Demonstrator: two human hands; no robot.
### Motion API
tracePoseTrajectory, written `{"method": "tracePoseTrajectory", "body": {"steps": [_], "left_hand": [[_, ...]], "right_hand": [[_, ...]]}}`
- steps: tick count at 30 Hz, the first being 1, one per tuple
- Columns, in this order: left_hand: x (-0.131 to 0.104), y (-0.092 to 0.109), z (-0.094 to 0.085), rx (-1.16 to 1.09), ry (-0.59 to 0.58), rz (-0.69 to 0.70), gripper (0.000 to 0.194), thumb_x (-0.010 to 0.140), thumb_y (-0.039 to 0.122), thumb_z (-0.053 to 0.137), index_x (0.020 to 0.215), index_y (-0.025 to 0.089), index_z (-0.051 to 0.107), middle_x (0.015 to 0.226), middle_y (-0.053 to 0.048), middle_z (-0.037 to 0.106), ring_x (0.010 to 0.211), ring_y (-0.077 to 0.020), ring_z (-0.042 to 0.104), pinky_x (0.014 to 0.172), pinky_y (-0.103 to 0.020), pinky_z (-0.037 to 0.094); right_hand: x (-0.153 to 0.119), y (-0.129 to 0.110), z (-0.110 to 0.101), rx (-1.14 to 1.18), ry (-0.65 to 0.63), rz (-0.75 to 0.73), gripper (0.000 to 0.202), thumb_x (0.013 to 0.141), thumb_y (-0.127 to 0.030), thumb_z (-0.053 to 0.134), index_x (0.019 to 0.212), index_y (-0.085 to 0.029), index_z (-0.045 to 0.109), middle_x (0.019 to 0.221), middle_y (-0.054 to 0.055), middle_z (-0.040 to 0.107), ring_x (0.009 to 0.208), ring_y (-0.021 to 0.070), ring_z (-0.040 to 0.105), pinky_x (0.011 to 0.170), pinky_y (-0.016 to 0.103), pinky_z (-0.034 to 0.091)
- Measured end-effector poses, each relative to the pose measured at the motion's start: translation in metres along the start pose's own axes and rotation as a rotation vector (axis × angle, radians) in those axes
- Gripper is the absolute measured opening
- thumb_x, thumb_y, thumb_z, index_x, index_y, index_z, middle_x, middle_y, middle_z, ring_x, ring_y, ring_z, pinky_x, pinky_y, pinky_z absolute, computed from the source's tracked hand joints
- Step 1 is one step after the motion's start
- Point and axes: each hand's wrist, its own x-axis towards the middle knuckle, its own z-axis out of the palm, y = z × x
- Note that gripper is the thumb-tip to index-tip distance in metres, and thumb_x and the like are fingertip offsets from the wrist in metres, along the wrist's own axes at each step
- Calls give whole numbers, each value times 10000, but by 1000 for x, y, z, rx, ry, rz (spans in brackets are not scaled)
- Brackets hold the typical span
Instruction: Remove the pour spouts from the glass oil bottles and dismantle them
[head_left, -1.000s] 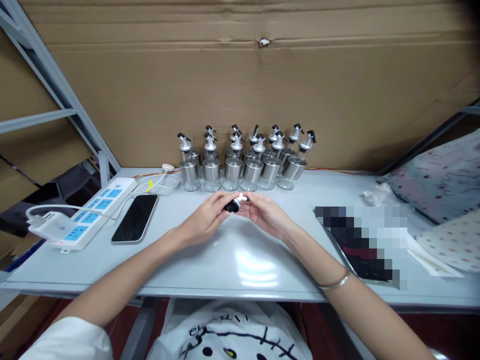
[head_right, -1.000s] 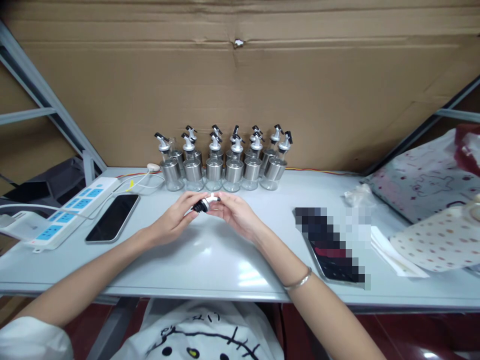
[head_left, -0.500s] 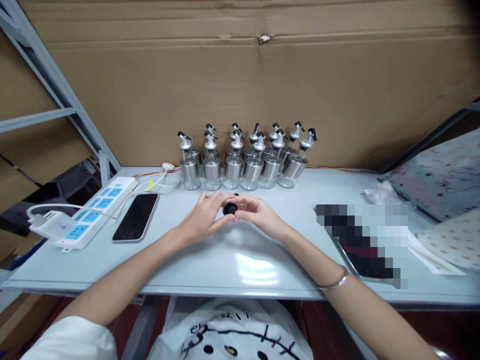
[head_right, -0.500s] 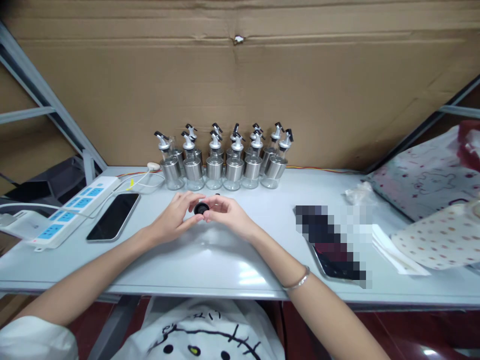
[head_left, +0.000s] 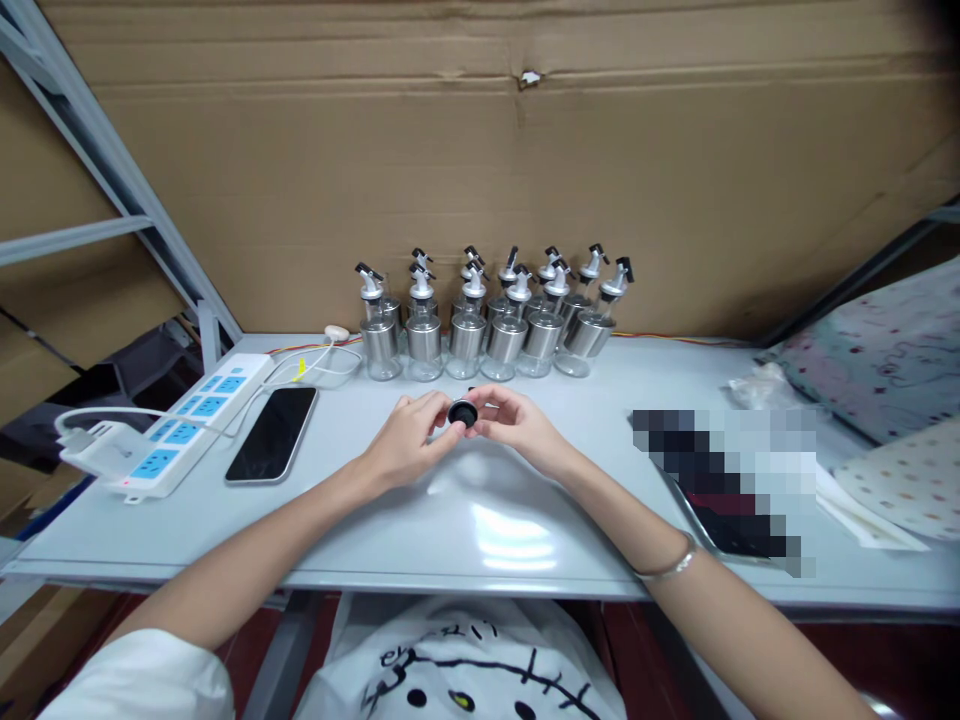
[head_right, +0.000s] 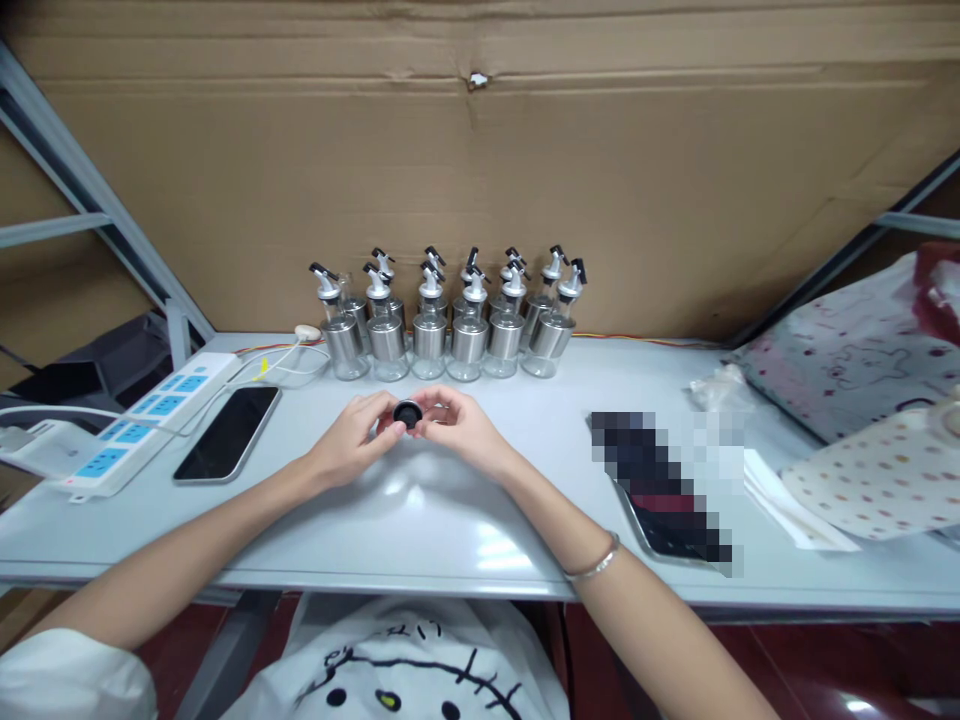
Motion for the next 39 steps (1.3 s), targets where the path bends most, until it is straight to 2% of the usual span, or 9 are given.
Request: {"method": "tracePoseTrajectory", "body": {"steps": [8,16,24,30,34,39], "left_hand": [[0,2,1,-3,27,-18,293,894,409,415,738,169,478,708,20,514,655,-128,462,691,-287,333],[0,1,0,20,-51,-23,350,889,438,383,720,159,509,675,18,537,643,-131,467,718,-305,327],[0,-5,1,82,-94,4,245,819,349,403,686,161,484,663,17,552,606,-130,463,682,-304,306],[0,-2,2,91,-106,-14,168,759,304,443,665,166,463,636,33,529,596,-121,441,690,-298,289],[0,0,3,60,-116,-31,156,725,273,439,614,165,448,571,48,481,549,-102,383,694,-297,295],[0,0,3,47,-104,-18,140,691,255,436,589,161,416,553,56,460,537,-90,360,703,-298,273]], "right_hand": [[0,0,-1,-38,5,-14,267,649,-260,744,868,-203,603,787,-13,623,722,134,598,764,313,476],[-1,-2,2,-46,-12,-12,231,670,-266,729,853,-210,599,823,-6,626,764,137,586,769,303,468],[0,4,0,-102,-65,-7,294,652,-271,749,874,-198,570,888,13,656,824,158,611,775,306,457],[-2,3,3,-121,-88,0,265,638,-176,688,850,-204,531,823,-6,627,806,158,608,765,306,452],[-3,2,6,-169,-68,-5,219,625,-127,618,803,-202,514,770,-20,591,771,150,592,722,291,440],[-4,1,8,-234,-27,-61,206,606,-124,616,773,-195,520,771,-16,586,751,136,564,755,298,434]]}}
